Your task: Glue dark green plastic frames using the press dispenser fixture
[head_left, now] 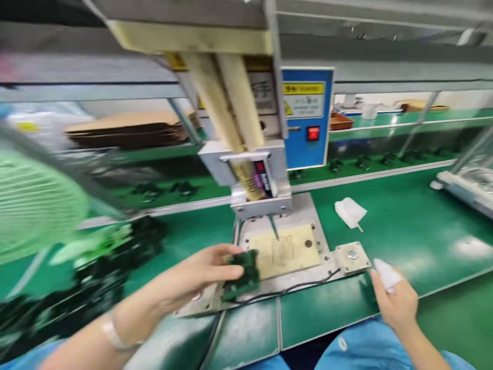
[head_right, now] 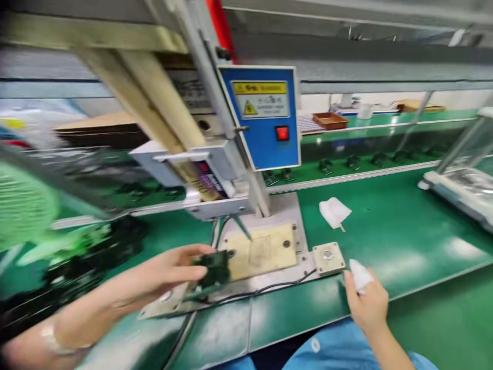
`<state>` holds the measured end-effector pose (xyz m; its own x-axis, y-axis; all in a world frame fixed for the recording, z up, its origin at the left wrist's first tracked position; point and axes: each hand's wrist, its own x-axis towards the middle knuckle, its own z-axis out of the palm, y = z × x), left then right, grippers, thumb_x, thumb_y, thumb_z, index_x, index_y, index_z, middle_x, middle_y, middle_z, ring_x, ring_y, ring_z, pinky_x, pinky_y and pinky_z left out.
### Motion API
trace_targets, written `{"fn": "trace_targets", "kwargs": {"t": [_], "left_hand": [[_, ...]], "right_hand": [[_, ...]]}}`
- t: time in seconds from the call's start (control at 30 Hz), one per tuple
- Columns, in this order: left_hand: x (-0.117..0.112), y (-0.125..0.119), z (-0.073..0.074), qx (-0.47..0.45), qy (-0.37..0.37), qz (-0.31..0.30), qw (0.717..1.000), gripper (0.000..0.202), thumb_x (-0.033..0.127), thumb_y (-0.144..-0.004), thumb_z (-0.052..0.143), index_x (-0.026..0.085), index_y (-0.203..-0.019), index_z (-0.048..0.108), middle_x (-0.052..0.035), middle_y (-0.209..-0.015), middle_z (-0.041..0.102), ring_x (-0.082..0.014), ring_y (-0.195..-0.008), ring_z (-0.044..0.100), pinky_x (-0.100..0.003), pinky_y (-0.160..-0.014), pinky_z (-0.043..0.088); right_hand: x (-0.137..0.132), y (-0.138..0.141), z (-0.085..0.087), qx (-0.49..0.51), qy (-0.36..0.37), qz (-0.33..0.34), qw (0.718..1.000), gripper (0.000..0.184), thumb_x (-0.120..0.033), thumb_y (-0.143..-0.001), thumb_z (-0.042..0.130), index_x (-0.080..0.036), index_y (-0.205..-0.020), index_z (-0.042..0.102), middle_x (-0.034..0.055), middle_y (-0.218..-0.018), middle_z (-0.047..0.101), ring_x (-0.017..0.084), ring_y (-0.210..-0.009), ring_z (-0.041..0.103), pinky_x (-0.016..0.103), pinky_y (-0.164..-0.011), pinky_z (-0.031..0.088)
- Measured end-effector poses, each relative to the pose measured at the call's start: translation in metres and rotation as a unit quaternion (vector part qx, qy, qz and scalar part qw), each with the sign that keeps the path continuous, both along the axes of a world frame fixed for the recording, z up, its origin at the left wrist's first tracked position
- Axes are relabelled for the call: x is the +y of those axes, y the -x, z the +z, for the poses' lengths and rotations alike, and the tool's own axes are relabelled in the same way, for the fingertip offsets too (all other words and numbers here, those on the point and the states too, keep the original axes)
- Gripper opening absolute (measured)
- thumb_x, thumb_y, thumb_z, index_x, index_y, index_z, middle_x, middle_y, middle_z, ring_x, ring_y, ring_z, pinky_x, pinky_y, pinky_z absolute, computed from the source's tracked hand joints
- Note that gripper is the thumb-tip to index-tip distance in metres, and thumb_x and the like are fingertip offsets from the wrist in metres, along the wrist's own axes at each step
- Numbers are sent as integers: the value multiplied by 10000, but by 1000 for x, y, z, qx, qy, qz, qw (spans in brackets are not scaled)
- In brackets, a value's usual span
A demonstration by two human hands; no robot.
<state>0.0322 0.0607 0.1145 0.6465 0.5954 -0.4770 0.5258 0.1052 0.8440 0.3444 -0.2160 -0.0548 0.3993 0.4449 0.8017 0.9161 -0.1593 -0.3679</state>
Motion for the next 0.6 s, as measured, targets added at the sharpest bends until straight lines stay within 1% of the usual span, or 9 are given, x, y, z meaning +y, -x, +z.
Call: {"fn": "trace_targets", "kwargs": {"t": [0.03,0.07,0.1,0.13,0.2,0.3,0.43,0.5,0.6], "left_hand": [[-13,-6,-4,-12,80,-4,997,633,492,-561,858,176,-1049,610,-52,-976,690,-214,-858,644,-297,-719,490],[-24,-15,-8,-20,128,-7,992,618,439,-530,888,178,-1020,618,-48,-980,687,-207,-869,641,-282,-722,484],[-32,-24,-12,-35,153,-3,988,615,395,-514,905,177,-1017,626,-49,-980,686,-203,-884,640,-277,-741,482],[-37,-33,-15,-51,158,3,986,600,365,-509,915,179,-1007,635,-47,-965,685,-200,-887,638,-276,-757,481],[-37,-49,-20,-90,148,12,985,552,337,-527,917,178,-983,651,-52,-950,683,-205,-900,638,-295,-808,483],[-22,-63,-26,-147,126,12,981,494,330,-564,903,168,-951,642,-67,-977,678,-223,-934,634,-343,-883,479],[-5,-72,-39,-163,43,0,986,566,335,-566,898,181,-1002,572,-58,-985,657,-232,-961,626,-393,-929,480],[-3,-77,-46,-161,-31,-20,986,611,356,-580,882,200,-1057,534,-62,-1038,639,-234,-969,627,-413,-939,489],[-5,-80,-55,-139,-151,-65,977,572,393,-691,797,218,-1141,491,-87,-1149,613,-248,-1079,606,-432,-1025,455]], "right_hand": [[0,-2,-2,-28,-3,-13,1000,230,-333,-962,606,-111,-1000,655,144,-923,681,248,-785,662,329,-702,524],[-1,-2,-2,-43,-5,-26,999,238,-345,-961,610,-114,-997,653,146,-928,685,254,-785,666,331,-695,530],[-1,-1,-1,-55,-8,-38,998,240,-353,-962,609,-118,-991,651,142,-921,686,252,-769,667,326,-676,533],[-1,0,1,-61,-10,-44,997,241,-355,-966,605,-119,-992,647,138,-915,685,247,-754,667,317,-656,534],[0,3,6,-53,-16,-38,998,235,-346,-974,595,-116,-1000,639,128,-897,676,227,-714,659,296,-612,526],[1,5,10,-41,-19,-16,999,223,-341,-982,584,-126,-1003,636,111,-868,665,216,-692,650,287,-585,516],[1,3,6,-26,-22,-4,999,193,-318,-963,611,-140,-1029,646,115,-902,671,230,-738,661,297,-586,517],[1,3,5,-8,-20,6,1000,186,-296,-955,618,-132,-1037,651,128,-931,672,235,-761,663,303,-598,523],[0,5,4,56,-36,18,998,178,-307,-920,654,-141,-984,676,116,-886,679,231,-730,657,309,-606,533]]}}
